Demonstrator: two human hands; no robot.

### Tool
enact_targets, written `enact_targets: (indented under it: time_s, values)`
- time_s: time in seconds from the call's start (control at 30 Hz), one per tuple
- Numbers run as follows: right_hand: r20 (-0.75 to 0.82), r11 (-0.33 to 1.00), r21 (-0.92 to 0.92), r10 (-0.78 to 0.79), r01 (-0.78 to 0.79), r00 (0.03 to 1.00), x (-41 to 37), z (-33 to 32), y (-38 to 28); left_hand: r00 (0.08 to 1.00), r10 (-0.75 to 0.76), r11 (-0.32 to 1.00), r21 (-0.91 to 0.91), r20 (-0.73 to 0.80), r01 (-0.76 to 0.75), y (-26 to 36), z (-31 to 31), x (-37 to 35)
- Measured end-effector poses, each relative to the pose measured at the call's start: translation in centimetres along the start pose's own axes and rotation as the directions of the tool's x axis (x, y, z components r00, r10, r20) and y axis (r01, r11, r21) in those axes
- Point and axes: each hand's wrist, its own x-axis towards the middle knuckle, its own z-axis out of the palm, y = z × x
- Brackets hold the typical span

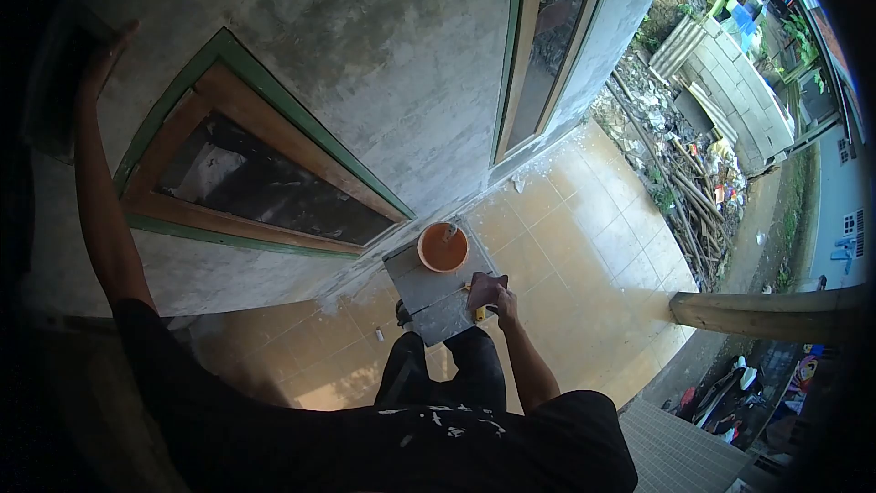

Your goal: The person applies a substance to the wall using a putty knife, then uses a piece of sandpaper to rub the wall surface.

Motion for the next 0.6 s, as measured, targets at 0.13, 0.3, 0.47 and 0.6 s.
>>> enact_targets:
  time_s: [0.13,0.3,0.47,0.6]
  values:
    - [-0.002,1.000,0.012,0.000,0.000,1.000,2.6,-0.1,1.0,0.983,-0.145,0.982,0.105,-0.114,0.157,-0.8,-0.7,0.7]
    - [0.024,0.999,0.035,-0.038,0.037,0.999,6.3,-0.3,1.9,0.996,0.011,0.997,-0.073,-0.088,-0.018,0.3,2.5,0.8]
    - [0.092,0.968,0.028,-0.250,0.249,0.964,12.2,-2.6,5.3,0.972,0.120,0.993,0.031,-0.201,-0.117,1.6,5.8,2.8]
    - [-0.024,0.967,0.139,-0.211,0.212,0.977,12.3,-1.0,2.6,0.924,0.204,0.978,0.112,-0.322,-0.177,1.7,7.4,3.9]
